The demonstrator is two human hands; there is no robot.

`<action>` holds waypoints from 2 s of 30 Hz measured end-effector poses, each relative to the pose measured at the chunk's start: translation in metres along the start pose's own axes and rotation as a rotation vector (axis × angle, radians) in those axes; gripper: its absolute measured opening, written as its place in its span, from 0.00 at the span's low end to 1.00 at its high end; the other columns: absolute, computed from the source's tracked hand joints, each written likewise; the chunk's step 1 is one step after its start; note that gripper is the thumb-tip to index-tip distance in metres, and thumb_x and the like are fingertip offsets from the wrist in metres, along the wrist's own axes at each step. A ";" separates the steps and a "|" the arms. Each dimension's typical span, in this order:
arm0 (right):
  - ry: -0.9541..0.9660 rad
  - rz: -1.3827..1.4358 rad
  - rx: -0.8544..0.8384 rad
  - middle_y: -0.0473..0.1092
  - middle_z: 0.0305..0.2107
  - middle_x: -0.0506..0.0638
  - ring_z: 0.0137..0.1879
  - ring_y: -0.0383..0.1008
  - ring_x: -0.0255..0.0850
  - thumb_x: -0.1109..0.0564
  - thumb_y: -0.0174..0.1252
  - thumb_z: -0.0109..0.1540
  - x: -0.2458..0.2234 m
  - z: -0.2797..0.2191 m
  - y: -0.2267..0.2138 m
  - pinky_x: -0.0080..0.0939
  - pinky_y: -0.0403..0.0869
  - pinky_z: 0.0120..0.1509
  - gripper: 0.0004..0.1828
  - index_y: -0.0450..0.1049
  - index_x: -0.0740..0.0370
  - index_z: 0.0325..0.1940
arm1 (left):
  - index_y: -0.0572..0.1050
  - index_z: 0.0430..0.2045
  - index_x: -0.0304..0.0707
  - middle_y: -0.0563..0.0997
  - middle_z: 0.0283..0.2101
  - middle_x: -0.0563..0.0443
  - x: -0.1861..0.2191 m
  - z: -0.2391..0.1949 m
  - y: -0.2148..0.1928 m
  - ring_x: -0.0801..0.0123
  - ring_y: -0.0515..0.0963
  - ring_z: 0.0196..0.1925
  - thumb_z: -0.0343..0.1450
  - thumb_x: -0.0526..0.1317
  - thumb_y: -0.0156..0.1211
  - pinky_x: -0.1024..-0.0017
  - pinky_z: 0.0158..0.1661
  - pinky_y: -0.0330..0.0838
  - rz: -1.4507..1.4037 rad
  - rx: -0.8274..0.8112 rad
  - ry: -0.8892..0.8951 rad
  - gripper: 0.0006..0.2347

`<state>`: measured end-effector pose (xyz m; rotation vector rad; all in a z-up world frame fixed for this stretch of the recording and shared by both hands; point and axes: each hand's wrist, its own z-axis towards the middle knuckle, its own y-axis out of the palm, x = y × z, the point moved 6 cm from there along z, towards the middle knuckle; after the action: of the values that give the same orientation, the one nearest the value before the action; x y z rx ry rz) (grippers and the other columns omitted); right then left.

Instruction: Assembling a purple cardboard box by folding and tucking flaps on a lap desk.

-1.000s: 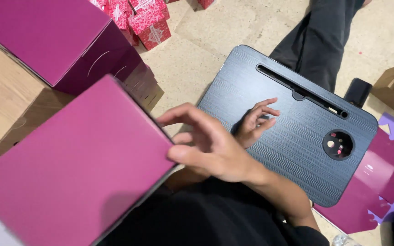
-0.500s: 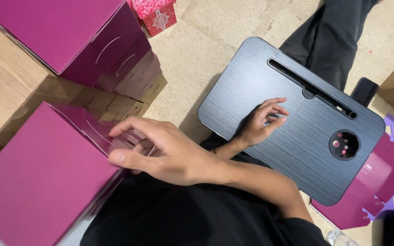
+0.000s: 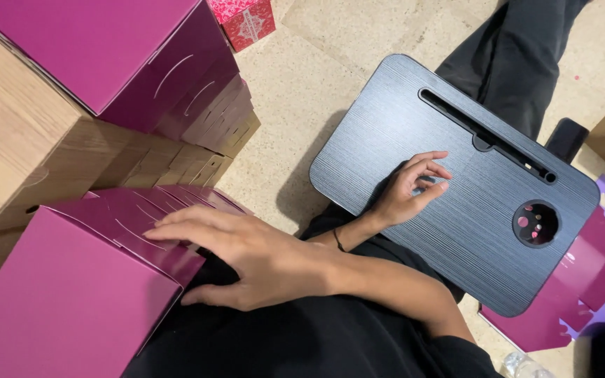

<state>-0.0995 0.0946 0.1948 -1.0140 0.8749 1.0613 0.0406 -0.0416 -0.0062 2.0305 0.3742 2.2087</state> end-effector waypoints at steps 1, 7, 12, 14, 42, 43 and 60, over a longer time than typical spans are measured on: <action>-0.001 0.001 0.000 0.63 0.69 0.57 0.78 0.65 0.50 0.49 0.64 0.66 -0.003 0.002 -0.001 0.49 0.66 0.83 0.37 0.54 0.52 0.76 | 0.77 0.38 0.46 0.71 0.65 0.48 -0.001 0.000 0.000 0.72 0.79 0.54 0.72 0.38 0.59 0.78 0.50 0.77 0.001 0.001 0.000 0.04; 0.038 -0.042 0.043 0.68 0.56 0.58 0.62 0.72 0.50 0.43 0.59 0.62 -0.013 0.013 -0.003 0.46 0.71 0.68 0.33 0.61 0.65 0.64 | 0.78 0.38 0.47 0.71 0.65 0.50 -0.004 -0.001 -0.001 0.76 0.78 0.53 0.72 0.38 0.59 0.79 0.50 0.76 -0.009 0.000 -0.004 0.04; 0.019 -0.119 0.099 0.68 0.49 0.58 0.52 0.71 0.50 0.40 0.55 0.62 -0.009 0.014 0.001 0.47 0.73 0.58 0.30 0.63 0.67 0.55 | 0.77 0.38 0.44 0.70 0.65 0.49 -0.001 -0.003 -0.001 0.73 0.78 0.53 0.73 0.39 0.59 0.78 0.52 0.76 -0.028 -0.016 -0.028 0.04; -0.042 -0.139 0.155 0.67 0.45 0.58 0.50 0.71 0.50 0.40 0.55 0.63 -0.009 0.015 0.002 0.46 0.71 0.56 0.28 0.63 0.67 0.53 | 0.77 0.38 0.43 0.70 0.65 0.47 -0.007 -0.001 -0.002 0.71 0.78 0.55 0.72 0.39 0.59 0.77 0.52 0.76 -0.042 -0.022 -0.025 0.05; 0.395 -0.537 2.244 0.72 0.29 0.52 0.31 0.77 0.40 0.66 0.64 0.68 0.127 -0.580 -0.087 0.37 0.77 0.36 0.06 0.72 0.64 0.43 | 0.76 0.45 0.40 0.70 0.61 0.37 0.046 0.053 -0.086 0.42 0.71 0.63 0.71 0.38 0.68 0.48 0.60 0.64 0.968 -0.010 0.290 0.12; 0.391 -0.544 2.257 0.72 0.29 0.52 0.31 0.77 0.40 0.66 0.64 0.68 0.141 -0.596 -0.089 0.37 0.77 0.36 0.06 0.72 0.64 0.43 | 0.76 0.45 0.40 0.70 0.61 0.37 0.047 0.050 -0.080 0.42 0.71 0.63 0.71 0.38 0.68 0.48 0.60 0.64 0.963 -0.023 0.298 0.12; 0.903 -0.859 1.686 0.74 0.39 0.58 0.47 0.77 0.55 0.58 0.66 0.57 0.258 -0.630 -0.232 0.51 0.79 0.42 0.21 0.75 0.57 0.55 | 0.74 0.50 0.52 0.64 0.71 0.45 0.027 0.046 -0.067 0.51 0.57 0.75 0.72 0.55 0.61 0.35 0.67 0.30 1.323 -0.032 0.169 0.17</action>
<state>0.1362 -0.4714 -0.1818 -0.1755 1.3687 -0.9848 0.0783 0.0344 0.0057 2.3575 -1.3875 2.8723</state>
